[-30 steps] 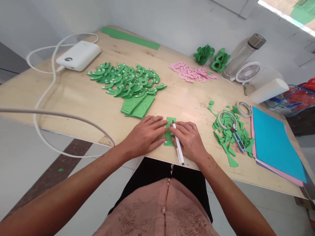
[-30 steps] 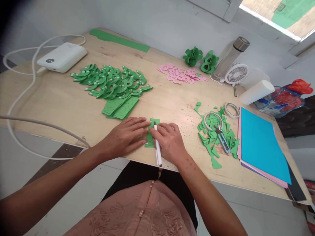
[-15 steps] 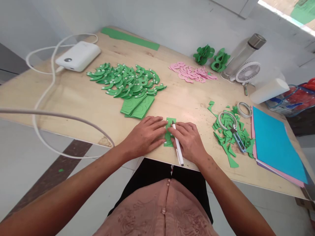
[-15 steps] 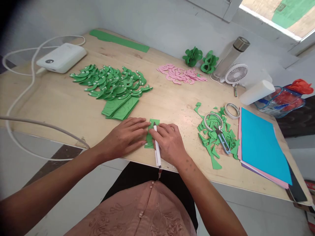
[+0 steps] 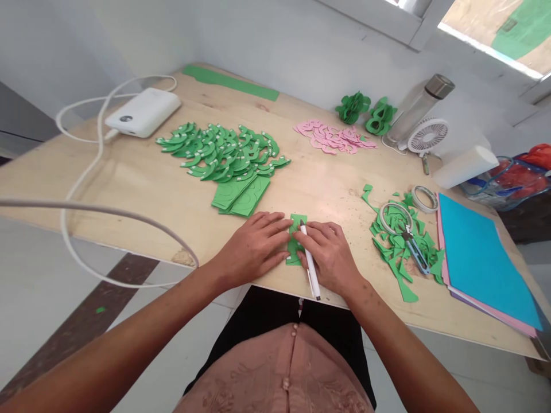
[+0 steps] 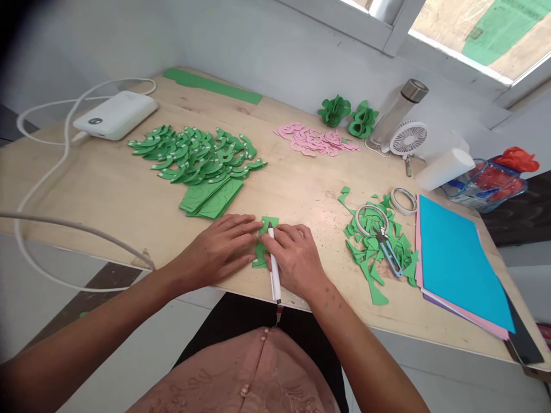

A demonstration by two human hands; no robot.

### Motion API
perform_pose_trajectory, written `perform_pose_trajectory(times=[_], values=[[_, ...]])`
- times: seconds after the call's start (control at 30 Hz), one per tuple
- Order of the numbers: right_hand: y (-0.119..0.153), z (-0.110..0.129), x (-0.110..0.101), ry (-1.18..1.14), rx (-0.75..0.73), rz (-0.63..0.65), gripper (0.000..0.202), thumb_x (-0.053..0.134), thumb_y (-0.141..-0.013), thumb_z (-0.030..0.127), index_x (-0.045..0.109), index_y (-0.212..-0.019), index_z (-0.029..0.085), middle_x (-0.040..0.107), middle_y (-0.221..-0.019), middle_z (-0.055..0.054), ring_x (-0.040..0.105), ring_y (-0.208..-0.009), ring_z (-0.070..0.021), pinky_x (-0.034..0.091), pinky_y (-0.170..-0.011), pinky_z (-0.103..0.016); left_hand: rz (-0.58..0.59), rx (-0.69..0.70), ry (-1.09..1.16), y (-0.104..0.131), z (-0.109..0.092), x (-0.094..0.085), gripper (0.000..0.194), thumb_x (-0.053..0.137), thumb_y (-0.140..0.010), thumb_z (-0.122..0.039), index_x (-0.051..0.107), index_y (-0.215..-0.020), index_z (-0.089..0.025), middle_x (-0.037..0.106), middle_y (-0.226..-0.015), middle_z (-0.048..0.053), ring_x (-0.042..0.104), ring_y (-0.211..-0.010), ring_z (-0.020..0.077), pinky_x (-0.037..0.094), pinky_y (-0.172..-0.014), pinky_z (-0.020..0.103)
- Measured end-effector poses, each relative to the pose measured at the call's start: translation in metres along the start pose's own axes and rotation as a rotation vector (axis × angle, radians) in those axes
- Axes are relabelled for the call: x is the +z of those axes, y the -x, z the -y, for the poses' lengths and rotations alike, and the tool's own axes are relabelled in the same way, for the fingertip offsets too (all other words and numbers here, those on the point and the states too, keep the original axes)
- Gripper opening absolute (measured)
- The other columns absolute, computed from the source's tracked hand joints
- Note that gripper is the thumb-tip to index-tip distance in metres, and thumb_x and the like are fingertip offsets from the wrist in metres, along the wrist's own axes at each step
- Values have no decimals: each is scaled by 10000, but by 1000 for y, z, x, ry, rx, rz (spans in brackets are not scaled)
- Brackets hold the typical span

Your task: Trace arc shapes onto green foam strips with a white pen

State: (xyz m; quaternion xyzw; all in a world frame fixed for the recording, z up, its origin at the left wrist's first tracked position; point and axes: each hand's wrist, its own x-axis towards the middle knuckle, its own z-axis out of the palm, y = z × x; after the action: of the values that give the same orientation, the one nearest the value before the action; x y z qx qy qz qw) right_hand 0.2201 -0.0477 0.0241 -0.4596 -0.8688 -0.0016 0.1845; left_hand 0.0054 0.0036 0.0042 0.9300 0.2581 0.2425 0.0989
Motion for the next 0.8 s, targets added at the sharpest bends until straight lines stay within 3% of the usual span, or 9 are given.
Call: perform_pose_trajectory(times=[0.8], values=[[-2,1,0,-17,-1,-15,272,552,-931,190,627,-1192,192,713,-1172,-114,585,-1179,-276,406,-977,-456,-12,3,6,0,-2,-1,266,499,-933,-236,597,-1173,-171,632,-1301,115,504,-1270,317,422,-1057,519]])
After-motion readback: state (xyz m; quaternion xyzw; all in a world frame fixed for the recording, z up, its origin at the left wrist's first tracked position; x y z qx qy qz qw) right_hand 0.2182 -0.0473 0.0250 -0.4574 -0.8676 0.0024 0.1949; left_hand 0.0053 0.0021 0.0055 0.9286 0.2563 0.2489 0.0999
